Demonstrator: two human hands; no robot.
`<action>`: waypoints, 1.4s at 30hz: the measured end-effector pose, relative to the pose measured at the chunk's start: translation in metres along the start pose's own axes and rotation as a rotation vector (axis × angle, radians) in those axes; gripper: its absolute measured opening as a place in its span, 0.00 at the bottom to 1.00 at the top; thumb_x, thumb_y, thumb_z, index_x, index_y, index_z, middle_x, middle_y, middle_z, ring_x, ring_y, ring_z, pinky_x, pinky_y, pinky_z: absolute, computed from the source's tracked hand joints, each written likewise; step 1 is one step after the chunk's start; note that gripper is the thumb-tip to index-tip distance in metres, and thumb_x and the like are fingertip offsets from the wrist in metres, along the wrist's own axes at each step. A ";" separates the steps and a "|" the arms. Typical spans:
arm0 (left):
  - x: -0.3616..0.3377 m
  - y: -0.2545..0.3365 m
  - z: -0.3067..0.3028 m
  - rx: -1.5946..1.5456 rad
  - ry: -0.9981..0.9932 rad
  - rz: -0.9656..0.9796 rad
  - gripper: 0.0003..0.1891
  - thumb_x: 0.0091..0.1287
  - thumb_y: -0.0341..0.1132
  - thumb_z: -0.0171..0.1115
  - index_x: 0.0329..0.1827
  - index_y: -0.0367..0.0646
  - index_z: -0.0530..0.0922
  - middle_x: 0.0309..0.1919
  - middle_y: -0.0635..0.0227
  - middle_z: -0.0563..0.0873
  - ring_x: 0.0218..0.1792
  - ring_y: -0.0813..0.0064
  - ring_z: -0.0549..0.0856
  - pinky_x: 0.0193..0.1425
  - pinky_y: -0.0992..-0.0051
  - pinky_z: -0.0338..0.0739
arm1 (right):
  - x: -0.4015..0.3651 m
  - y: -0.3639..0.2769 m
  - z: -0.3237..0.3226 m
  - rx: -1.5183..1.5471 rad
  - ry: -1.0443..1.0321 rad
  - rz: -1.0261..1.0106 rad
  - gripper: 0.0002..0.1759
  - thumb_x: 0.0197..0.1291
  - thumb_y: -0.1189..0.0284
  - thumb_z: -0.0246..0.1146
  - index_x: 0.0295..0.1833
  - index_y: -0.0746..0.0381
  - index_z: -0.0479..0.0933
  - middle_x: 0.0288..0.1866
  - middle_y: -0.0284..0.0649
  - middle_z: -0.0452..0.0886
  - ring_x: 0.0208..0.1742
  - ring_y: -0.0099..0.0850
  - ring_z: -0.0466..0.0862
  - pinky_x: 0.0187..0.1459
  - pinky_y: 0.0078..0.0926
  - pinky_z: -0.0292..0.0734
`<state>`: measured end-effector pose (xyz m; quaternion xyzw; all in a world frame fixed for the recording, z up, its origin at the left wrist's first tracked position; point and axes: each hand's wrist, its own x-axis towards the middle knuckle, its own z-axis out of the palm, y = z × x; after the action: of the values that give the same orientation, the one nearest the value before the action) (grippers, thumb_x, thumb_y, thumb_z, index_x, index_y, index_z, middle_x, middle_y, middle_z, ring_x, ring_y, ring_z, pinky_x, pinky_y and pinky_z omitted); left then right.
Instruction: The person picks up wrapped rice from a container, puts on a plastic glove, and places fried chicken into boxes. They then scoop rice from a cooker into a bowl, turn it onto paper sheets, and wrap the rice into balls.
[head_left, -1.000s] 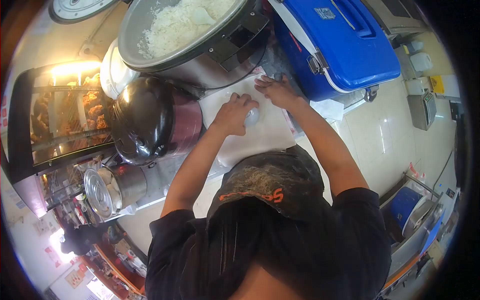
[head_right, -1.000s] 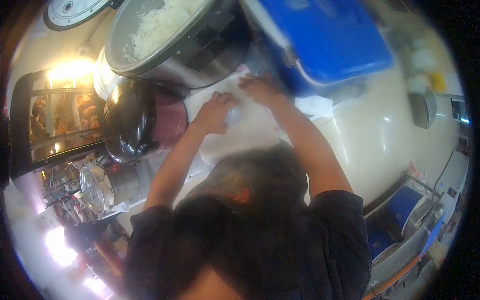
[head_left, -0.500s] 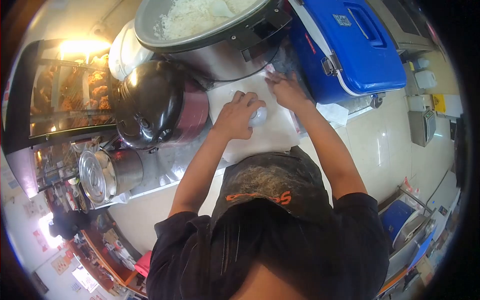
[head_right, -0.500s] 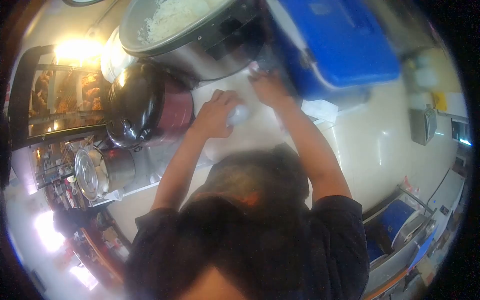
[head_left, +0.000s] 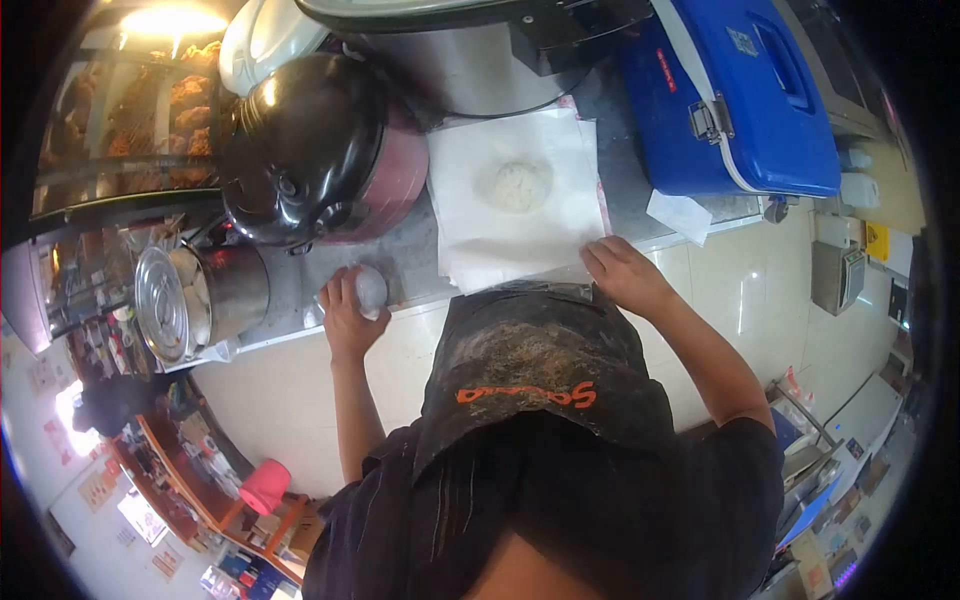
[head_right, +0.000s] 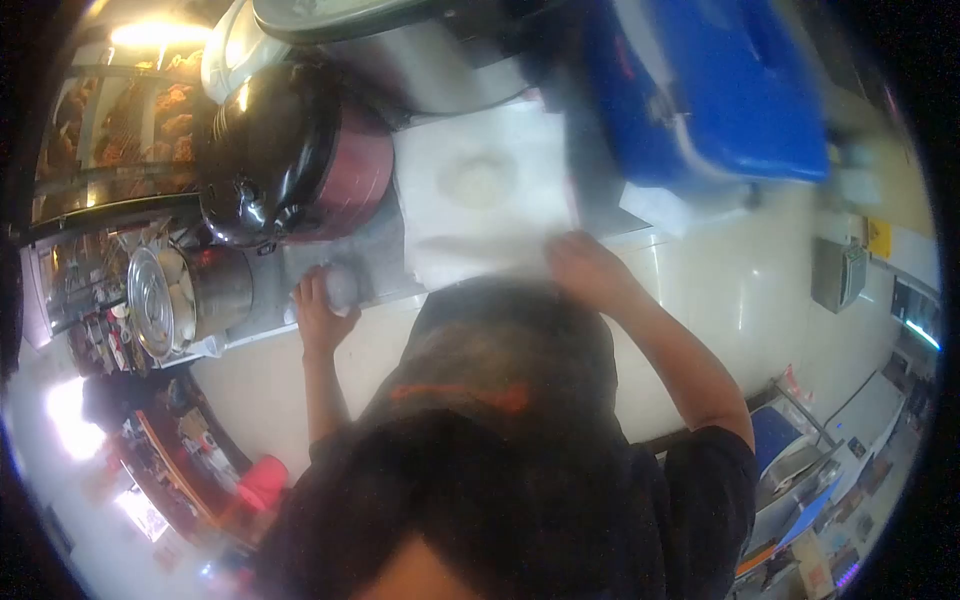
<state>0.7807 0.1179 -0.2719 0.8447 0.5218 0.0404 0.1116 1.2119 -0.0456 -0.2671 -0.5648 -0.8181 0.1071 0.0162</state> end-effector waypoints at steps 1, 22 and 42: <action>0.000 -0.004 0.004 0.014 0.059 -0.002 0.41 0.42 0.36 0.75 0.66 0.50 0.73 0.65 0.54 0.73 0.66 0.43 0.70 0.62 0.49 0.76 | 0.002 -0.001 -0.002 -0.024 -0.018 0.020 0.21 0.55 0.77 0.58 0.57 0.68 0.78 0.51 0.43 0.82 0.58 0.40 0.79 0.62 0.32 0.75; 0.055 0.134 0.038 -0.547 -0.056 0.165 0.12 0.59 0.29 0.71 0.46 0.43 0.86 0.48 0.66 0.88 0.51 0.58 0.85 0.57 0.63 0.80 | 0.051 0.028 -0.028 0.720 0.335 0.364 0.09 0.54 0.76 0.72 0.41 0.65 0.84 0.54 0.39 0.85 0.59 0.43 0.81 0.57 0.37 0.76; 0.085 0.126 0.080 -0.419 0.254 -0.028 0.09 0.67 0.34 0.67 0.46 0.42 0.84 0.40 0.59 0.87 0.34 0.63 0.84 0.39 0.63 0.79 | 0.086 0.026 0.014 0.131 0.266 0.734 0.07 0.63 0.74 0.63 0.43 0.65 0.82 0.38 0.47 0.84 0.43 0.49 0.83 0.47 0.40 0.80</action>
<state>0.9441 0.1281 -0.3248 0.7840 0.5237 0.2519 0.2184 1.2026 0.0412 -0.2944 -0.8264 -0.5440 0.0838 0.1187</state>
